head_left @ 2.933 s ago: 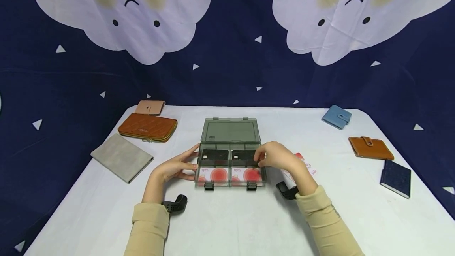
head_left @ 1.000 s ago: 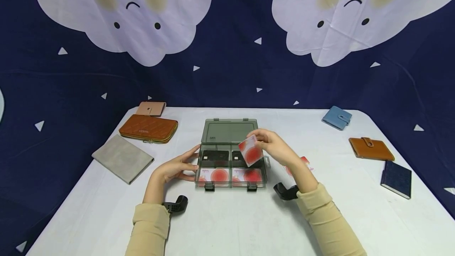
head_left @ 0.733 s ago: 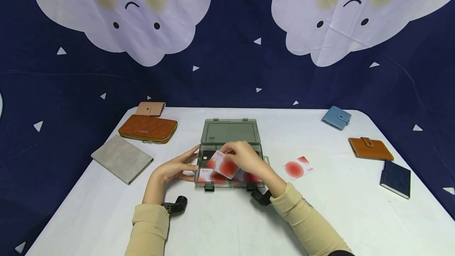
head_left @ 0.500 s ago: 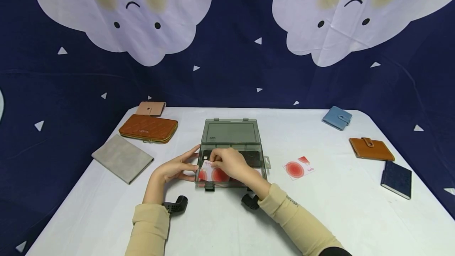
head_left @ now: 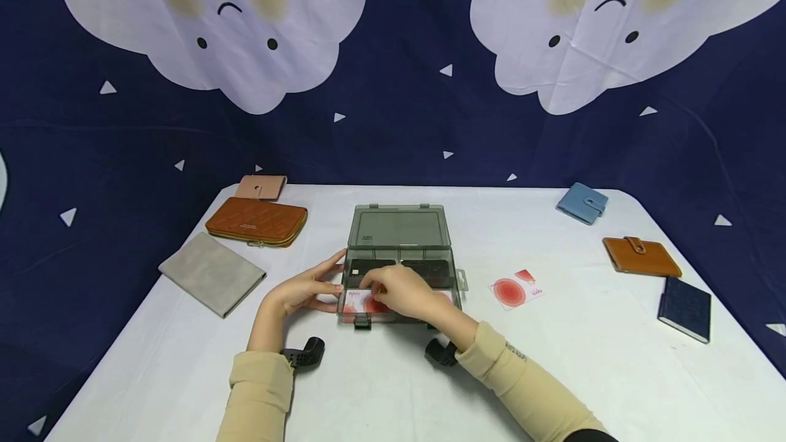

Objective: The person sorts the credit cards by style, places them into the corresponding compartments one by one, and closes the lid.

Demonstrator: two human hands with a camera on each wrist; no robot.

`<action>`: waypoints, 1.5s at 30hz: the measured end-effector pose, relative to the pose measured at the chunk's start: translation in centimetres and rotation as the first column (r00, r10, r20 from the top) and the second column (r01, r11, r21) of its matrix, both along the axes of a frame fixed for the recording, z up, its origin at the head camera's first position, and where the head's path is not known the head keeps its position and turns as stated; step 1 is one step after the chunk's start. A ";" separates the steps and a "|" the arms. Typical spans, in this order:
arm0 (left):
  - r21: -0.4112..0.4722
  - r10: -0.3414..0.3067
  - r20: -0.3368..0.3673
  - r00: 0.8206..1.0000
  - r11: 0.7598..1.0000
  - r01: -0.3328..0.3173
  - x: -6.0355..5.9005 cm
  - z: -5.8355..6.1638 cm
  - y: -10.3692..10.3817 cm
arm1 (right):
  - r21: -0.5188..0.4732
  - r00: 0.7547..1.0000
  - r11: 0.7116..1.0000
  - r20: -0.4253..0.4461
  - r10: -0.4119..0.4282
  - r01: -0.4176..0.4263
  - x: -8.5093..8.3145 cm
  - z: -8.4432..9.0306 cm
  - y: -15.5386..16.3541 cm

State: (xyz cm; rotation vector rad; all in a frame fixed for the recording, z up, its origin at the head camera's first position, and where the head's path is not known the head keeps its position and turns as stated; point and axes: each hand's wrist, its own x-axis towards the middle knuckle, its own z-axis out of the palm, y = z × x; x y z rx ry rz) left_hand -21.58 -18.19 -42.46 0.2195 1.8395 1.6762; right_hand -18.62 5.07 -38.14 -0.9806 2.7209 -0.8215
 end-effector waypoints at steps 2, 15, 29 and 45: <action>0.002 0.000 0.003 1.000 1.000 0.000 0.0 0.0 0.0 | -0.046 1.000 0.999 0.001 -0.009 0.009 0.0 0.4 1.1; 0.009 -0.002 0.003 1.000 1.000 0.002 0.0 0.0 0.0 | -0.143 0.988 0.977 0.029 -0.154 0.157 -0.6 0.7 12.5; 0.022 -0.004 0.005 1.000 1.000 0.004 0.1 0.0 -0.1 | 0.265 0.988 0.955 0.045 -0.149 0.132 -1.2 -1.0 19.7; 0.015 0.000 0.008 1.000 1.000 0.000 0.0 0.0 0.1 | 0.351 0.962 0.932 0.211 -0.173 0.090 -3.8 -0.7 20.0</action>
